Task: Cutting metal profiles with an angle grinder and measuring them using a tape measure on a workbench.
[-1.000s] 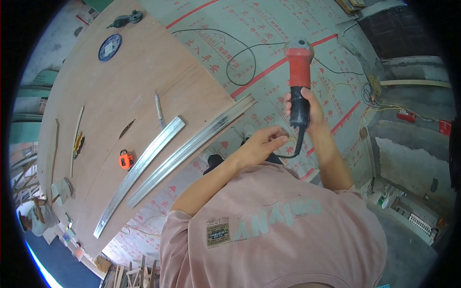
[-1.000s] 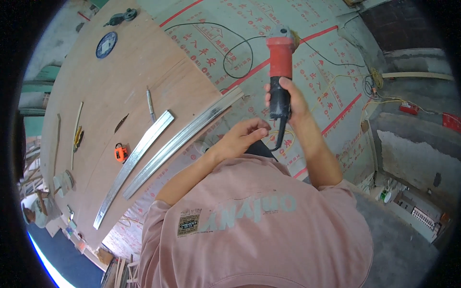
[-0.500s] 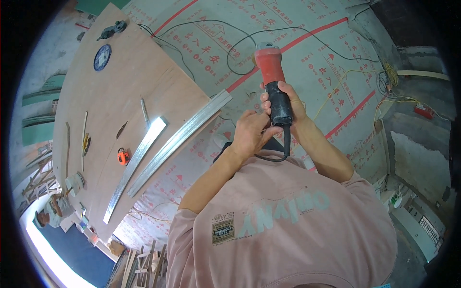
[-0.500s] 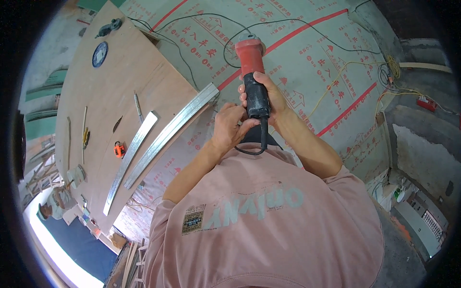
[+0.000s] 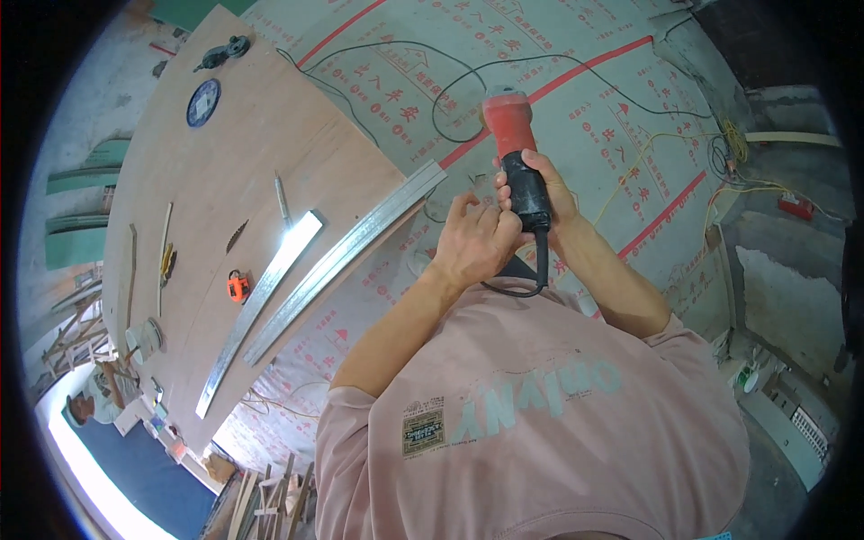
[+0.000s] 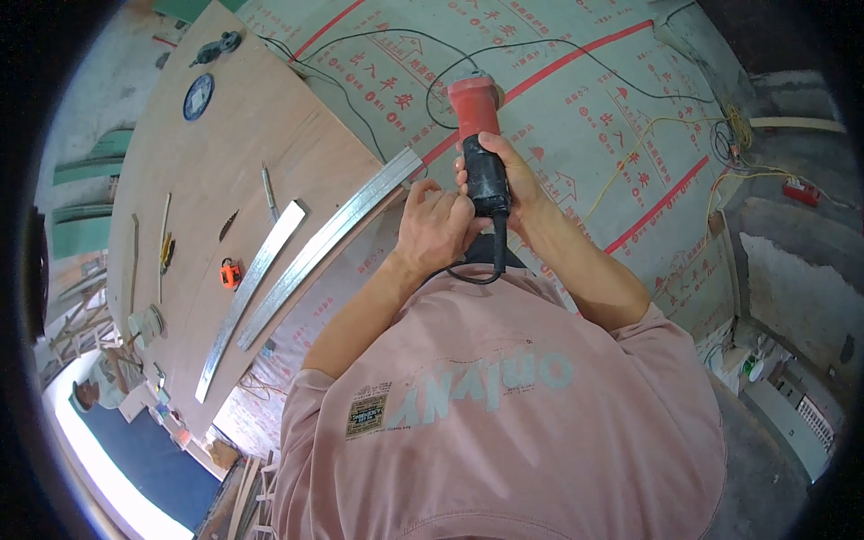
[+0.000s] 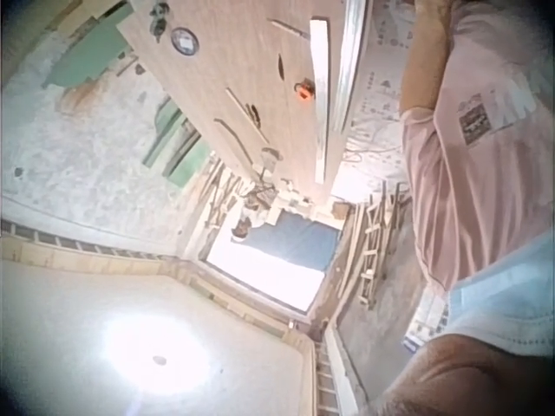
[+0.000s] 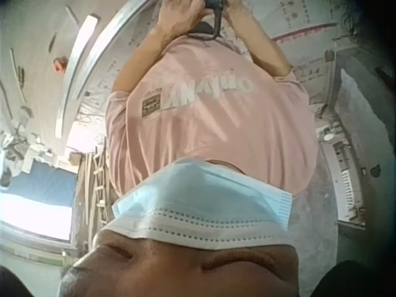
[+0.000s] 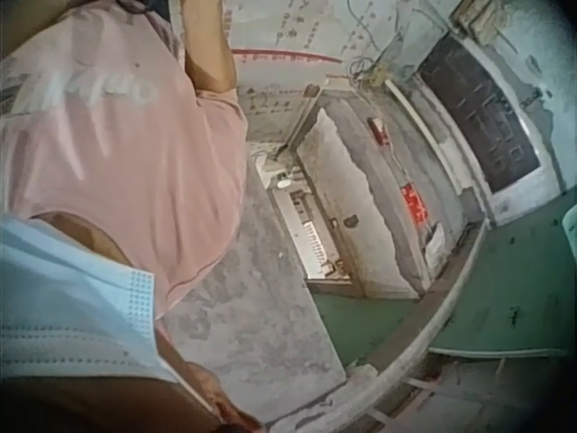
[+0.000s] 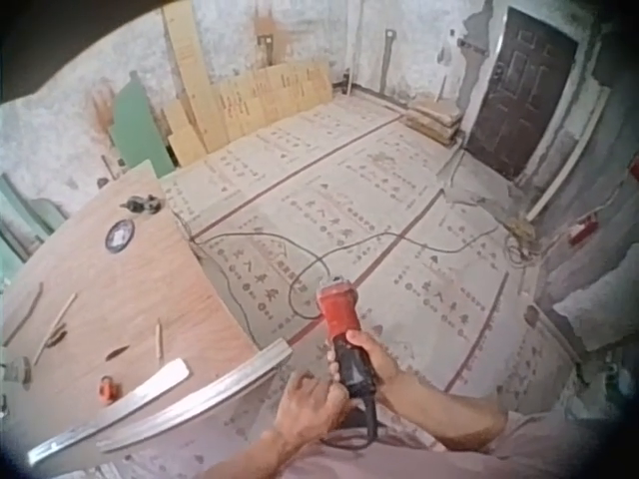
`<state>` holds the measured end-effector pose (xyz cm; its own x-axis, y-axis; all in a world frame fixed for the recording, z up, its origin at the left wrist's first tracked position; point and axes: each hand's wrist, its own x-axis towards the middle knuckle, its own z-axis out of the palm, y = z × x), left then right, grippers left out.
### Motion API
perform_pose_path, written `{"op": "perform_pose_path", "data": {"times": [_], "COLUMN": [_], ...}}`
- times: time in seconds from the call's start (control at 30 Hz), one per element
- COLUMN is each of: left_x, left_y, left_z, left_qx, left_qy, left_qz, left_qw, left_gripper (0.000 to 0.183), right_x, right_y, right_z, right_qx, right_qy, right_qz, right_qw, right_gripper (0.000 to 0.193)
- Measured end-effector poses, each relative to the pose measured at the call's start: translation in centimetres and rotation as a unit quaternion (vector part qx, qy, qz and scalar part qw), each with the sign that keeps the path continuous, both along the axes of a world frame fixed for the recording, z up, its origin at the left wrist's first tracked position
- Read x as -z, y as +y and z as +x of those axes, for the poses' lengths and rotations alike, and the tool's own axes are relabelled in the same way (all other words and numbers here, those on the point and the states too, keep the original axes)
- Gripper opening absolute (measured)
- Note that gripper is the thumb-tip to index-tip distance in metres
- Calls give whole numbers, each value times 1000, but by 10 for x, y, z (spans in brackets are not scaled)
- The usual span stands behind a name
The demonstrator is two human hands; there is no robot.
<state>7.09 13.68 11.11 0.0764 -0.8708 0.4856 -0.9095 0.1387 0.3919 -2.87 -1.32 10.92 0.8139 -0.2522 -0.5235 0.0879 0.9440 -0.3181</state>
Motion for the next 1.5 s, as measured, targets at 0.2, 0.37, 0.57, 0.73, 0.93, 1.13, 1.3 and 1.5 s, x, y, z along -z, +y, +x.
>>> {"op": "perform_pose_path", "data": {"times": [0.2,0.37,0.57,0.73,0.93,1.13,1.3,1.5], "left_x": [14,100,116,122,127,124,125,121], "left_y": [25,94,110,109,117,117,118,115], "left_z": [11,85,111,89,98,101,102,100], "left_qx": [36,-288,-276,-309,-302,-277,-272,-271], "left_qy": [52,44,60,67,115,147,143,144], "left_qz": [133,265,376,360,434,425,428,435], "left_qw": [989,919,883,878,841,849,850,847], "left_gripper": [29,66,71,82,100,107,110,112], "right_x": [8,30,81,83,79,84,85,85], "right_y": [10,6,27,67,77,81,85,86], "right_z": [-2,1,-5,11,25,29,31,33], "right_qx": [-46,-115,-183,-234,-262,-280,-272,-277], "right_qy": [138,174,254,279,281,283,285,282], "right_qz": [-95,-341,-653,-627,-610,-608,-627,-618], "right_qw": [985,917,689,689,693,687,672,679], "right_gripper": [44,35,59,64,64,61,62,58]}}
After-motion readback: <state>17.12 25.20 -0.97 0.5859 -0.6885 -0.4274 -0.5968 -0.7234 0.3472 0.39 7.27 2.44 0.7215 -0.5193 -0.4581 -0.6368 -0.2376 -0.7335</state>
